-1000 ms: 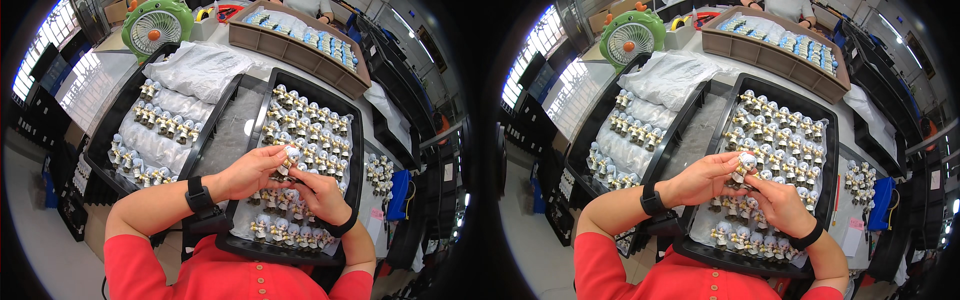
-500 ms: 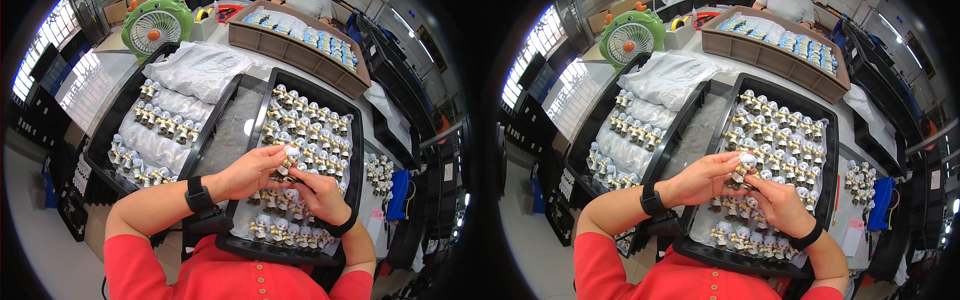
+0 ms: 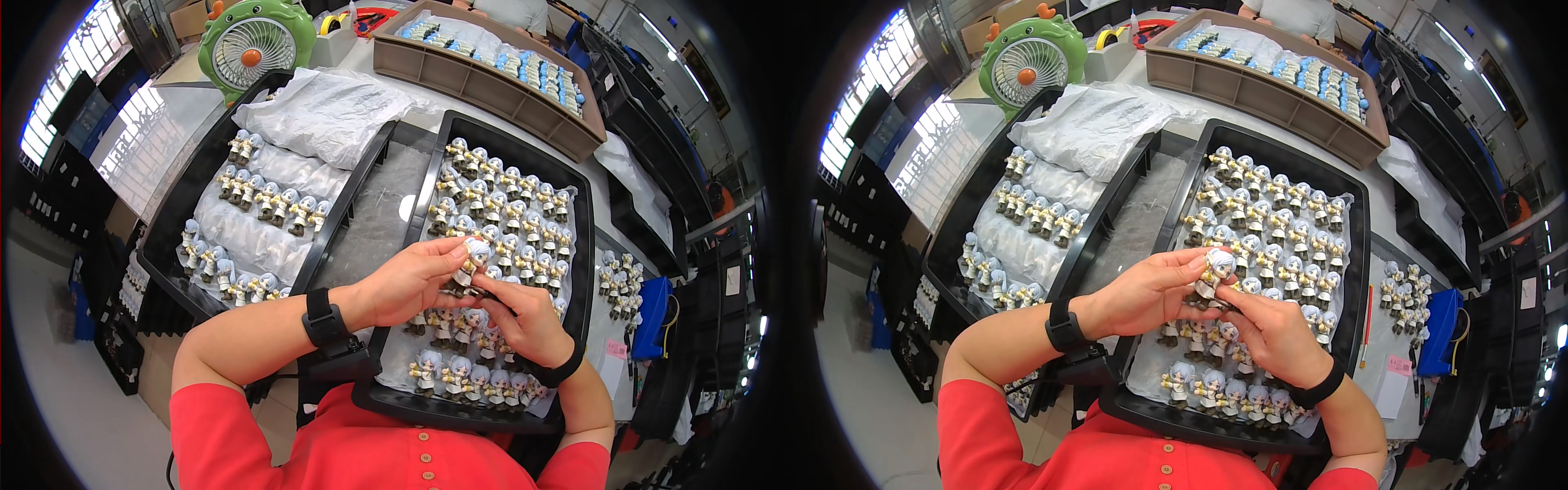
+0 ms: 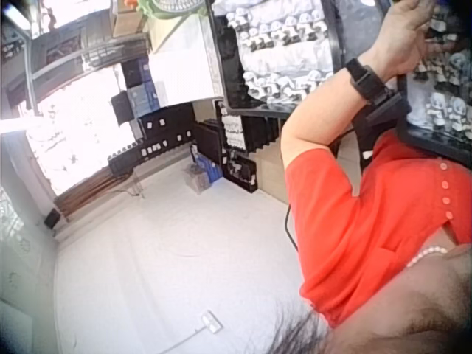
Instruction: The person assembles small figurines by hand, picking up individual pieces from a tray and attaching them to bases. The person handles the figurines one at a time, inspecting them and placing them into a black tray lined with white tissue paper. The task involves repetitive pick-and-place actions in a workshop setting.
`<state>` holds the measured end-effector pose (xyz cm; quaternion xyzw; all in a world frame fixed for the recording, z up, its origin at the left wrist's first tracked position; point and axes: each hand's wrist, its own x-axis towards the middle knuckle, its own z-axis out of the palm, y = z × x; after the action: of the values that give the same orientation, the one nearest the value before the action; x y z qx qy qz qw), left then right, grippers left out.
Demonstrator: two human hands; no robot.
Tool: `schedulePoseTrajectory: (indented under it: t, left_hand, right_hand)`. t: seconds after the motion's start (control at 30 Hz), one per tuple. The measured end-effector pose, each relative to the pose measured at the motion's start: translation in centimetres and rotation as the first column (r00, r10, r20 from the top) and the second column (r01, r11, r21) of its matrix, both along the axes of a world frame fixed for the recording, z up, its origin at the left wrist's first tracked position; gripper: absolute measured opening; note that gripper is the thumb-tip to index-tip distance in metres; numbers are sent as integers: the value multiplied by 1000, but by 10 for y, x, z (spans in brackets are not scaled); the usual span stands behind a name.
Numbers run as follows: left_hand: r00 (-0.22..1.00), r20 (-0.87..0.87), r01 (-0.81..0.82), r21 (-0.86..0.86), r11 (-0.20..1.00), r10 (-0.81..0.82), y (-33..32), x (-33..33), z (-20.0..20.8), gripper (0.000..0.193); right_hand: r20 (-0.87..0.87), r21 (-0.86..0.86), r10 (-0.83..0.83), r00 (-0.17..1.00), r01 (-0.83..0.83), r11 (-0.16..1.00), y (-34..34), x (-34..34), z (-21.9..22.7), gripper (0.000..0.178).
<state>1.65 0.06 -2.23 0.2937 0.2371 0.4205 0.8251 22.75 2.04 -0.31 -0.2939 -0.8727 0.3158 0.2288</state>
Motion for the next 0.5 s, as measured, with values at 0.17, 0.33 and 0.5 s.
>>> schedulePoseTrajectory:
  t: [0.17, 0.33, 0.5]
  left_hand:
    - [1000, -3, -6, -6, 1000, 6, 0, 0, 0, 43]
    - [1000, 3, -3, 1, 1000, 3, 0, 0, 0, 42]
    - [1000, 13, -3, -6, 1000, 3, 0, 0, -2, 42]
  right_hand:
    - [-2, 7, 12, 1000, -12, 1000, 0, 1, 0, 33]
    - [-2, -13, -6, 1000, 6, 1000, -1, 0, 0, 34]
    - [15, -6, 18, 1000, -17, 1000, 0, 1, 2, 36]
